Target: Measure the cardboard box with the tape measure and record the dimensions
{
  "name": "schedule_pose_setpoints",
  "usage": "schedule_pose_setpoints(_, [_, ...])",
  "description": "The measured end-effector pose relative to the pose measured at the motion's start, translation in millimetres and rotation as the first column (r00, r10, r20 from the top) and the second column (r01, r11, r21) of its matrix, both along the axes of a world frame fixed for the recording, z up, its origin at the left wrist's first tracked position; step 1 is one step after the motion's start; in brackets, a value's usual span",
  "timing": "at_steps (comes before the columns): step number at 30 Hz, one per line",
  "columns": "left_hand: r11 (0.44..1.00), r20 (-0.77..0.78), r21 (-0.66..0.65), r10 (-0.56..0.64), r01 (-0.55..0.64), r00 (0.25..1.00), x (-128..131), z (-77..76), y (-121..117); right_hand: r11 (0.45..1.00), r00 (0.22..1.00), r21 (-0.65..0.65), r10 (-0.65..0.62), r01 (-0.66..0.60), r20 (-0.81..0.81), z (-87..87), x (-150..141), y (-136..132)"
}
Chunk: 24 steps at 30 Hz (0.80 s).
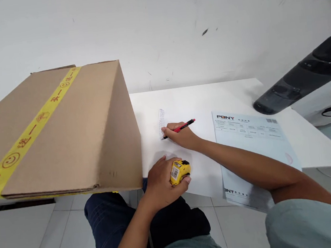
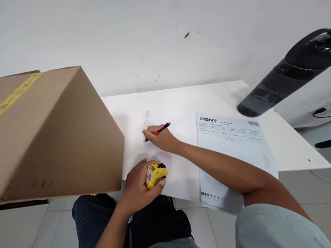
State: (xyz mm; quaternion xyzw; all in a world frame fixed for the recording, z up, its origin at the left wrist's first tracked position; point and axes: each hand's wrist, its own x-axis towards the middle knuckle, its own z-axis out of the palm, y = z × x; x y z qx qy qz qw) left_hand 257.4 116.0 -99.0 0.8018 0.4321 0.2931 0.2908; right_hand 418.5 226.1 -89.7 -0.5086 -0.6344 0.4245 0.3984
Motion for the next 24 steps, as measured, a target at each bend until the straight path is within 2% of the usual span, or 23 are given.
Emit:
schedule_pose_setpoints(8, [1.0,0.001,-0.012,-0.01,0.01,1.0,0.4,-0.4,-0.1,0.997,0.997,0.021,-0.073,0.072,0.021,0.0,0.2,-0.9])
schedule_pose_setpoints(13, [1.0,0.014,-0.005,-0.005,0.005,1.0,0.5,-0.1,-0.3,0.999,0.999,0.016,-0.035,0.034,0.013,-0.8,0.6,0.2])
schedule_pose_setpoints(24, [1.0,0.013,-0.012,-0.004,0.004,1.0,0.1,1.6,-0.6,0.993,0.994,0.046,-0.11,0.11,0.009,-5.3,1.9,1.7])
